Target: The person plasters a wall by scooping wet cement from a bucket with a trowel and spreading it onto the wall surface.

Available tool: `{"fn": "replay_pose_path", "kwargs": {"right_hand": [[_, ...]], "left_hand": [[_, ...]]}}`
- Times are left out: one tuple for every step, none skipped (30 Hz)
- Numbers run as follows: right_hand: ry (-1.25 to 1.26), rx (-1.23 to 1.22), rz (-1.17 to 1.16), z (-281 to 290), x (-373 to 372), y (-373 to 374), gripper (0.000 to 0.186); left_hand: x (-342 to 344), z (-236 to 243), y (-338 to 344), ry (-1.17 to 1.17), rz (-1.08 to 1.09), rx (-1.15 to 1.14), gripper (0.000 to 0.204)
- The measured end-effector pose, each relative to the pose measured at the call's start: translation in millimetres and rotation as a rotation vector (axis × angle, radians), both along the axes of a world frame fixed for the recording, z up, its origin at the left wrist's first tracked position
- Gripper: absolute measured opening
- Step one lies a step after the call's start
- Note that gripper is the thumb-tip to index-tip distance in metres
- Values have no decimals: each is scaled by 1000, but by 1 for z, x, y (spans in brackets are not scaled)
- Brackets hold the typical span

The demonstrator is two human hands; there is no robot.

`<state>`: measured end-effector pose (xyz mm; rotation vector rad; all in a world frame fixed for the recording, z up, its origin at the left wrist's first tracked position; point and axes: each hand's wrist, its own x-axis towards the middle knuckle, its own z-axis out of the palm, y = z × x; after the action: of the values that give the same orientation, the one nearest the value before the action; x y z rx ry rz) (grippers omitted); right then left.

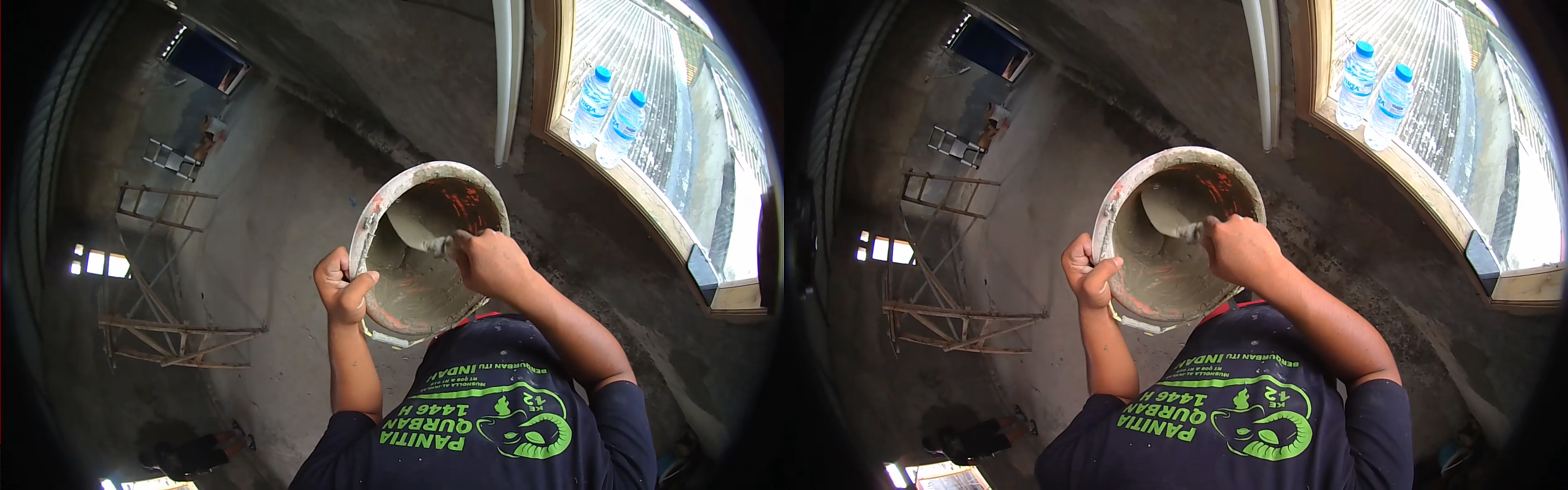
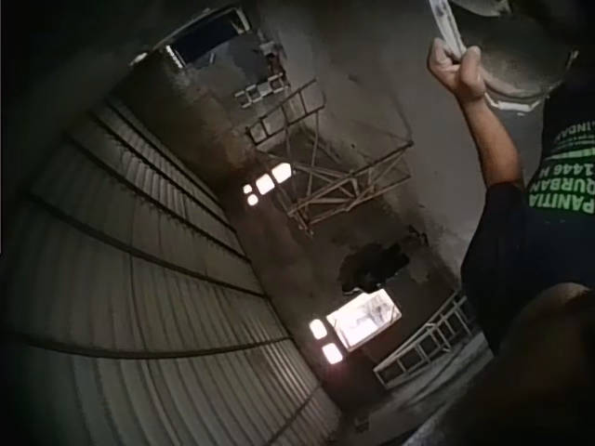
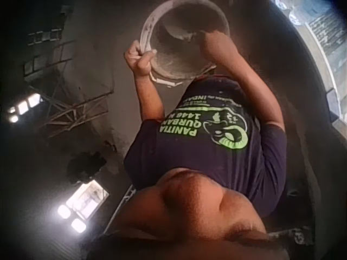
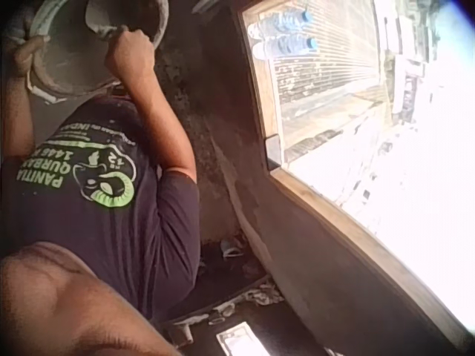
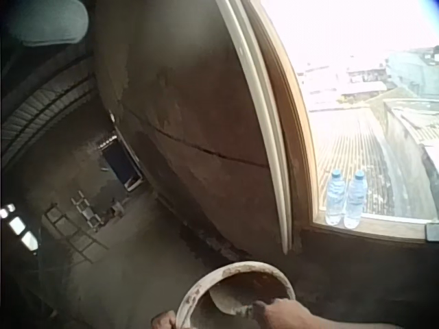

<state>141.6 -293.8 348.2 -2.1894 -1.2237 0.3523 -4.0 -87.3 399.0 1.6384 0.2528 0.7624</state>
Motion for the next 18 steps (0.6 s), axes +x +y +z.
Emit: {"fn": "replay_pose_path", "kwargs": {"right_hand": [[-32,63,-64,0,3,5,25],[-63,126,-130,-1,3,9,24],[-49,127,-125,-7,-2,14,22],[-50,127,-123,-7,-7,12,22],[-32,81,0,-7,-11,10,22],[-14,34,122,-8,-13,8,22],[-3,-21,161,-9,-13,6,20],[-4,-21,168,-8,-10,3,20],[9,-26,199,-8,-5,0,19],[24,-31,231,-9,-1,-2,18],[26,42,167,-10,0,-4,18],[26,40,169,-10,-1,-1,18],[12,33,116,-11,-3,2,18],[-3,28,63,-10,-4,5,19],[-1,28,64,-10,-6,6,19],[-9,-54,156,-10,-9,7,19],[-17,-137,244,-9,-10,7,20],[-14,-137,240,-8,-10,8,20]], "left_hand": [[1,2,-1,8,-11,18,35],[1,4,-2,16,-24,36,35],[2,4,-2,14,-21,36,35],[3,4,-1,-2,-7,16,35],[3,2,-1,-19,10,-5,35],[2,2,0,-22,14,-5,35],[1,1,2,-25,12,-16,35],[-3,2,3,-26,14,-25,35],[-6,0,5,-29,1,-30,35],[-8,1,5,-29,8,-30,35],[-9,0,4,-17,2,-8,36],[-10,0,4,-5,-3,14,36],[-11,-2,5,1,-9,20,38],[-11,-3,7,2,-7,21,38],[-11,-3,8,-5,3,52,39],[-12,-4,10,-12,12,84,39],[-13,-4,11,-10,9,83,39],[-14,-5,13,4,7,102,36]]}}
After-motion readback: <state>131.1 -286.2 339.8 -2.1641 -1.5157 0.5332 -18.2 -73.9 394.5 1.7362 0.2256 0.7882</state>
